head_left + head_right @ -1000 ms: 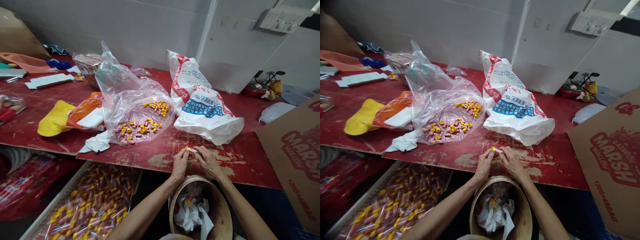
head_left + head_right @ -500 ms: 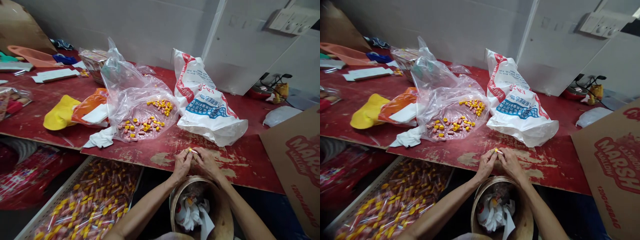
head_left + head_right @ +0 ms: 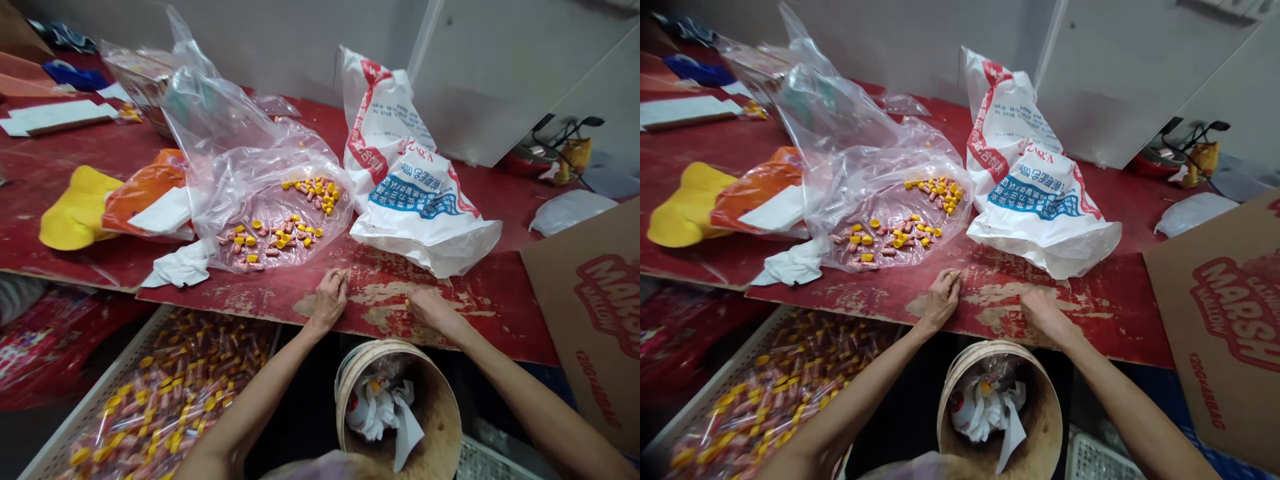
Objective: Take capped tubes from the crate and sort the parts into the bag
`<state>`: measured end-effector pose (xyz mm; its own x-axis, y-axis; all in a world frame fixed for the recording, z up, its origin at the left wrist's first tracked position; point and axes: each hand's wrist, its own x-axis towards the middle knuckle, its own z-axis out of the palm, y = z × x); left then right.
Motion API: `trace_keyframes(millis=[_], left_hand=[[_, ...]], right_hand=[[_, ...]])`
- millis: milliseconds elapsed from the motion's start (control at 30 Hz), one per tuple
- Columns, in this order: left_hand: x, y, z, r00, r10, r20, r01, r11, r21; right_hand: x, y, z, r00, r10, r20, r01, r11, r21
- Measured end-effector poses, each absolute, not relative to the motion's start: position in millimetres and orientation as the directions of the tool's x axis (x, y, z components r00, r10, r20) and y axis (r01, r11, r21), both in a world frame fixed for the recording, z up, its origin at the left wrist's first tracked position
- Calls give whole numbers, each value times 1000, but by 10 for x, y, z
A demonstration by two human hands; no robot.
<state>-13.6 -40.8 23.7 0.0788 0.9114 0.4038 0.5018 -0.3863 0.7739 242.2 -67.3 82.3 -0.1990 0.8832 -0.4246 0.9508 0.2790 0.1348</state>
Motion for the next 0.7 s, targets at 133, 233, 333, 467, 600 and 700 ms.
trace_keyframes(millis=[133,233,333,467,600,700], left_hand=[[-96,-412,221,59,918,392,518,-364,774],[-81,-395,209,69,915,398,524,-373,766],[-83,-387,202,77,909,410,523,-387,760],[-92,-467,237,59,904,424,459,-401,793],[-62,-653,294,151,910,386,343,-415,843],[-21,-787,357,308,875,375,279,-460,843]], right_hand=[[2443,-643,743,-200,860,-470,948,291,129],[2478,-605,695,-179,865,-470,959,260,112],[2489,-585,693,-171,885,-433,969,230,87],[2489,-618,767,-214,909,-358,970,241,31],[2392,-675,809,-287,914,-286,958,281,-61],[2132,-758,806,-322,933,-161,845,207,-492]])
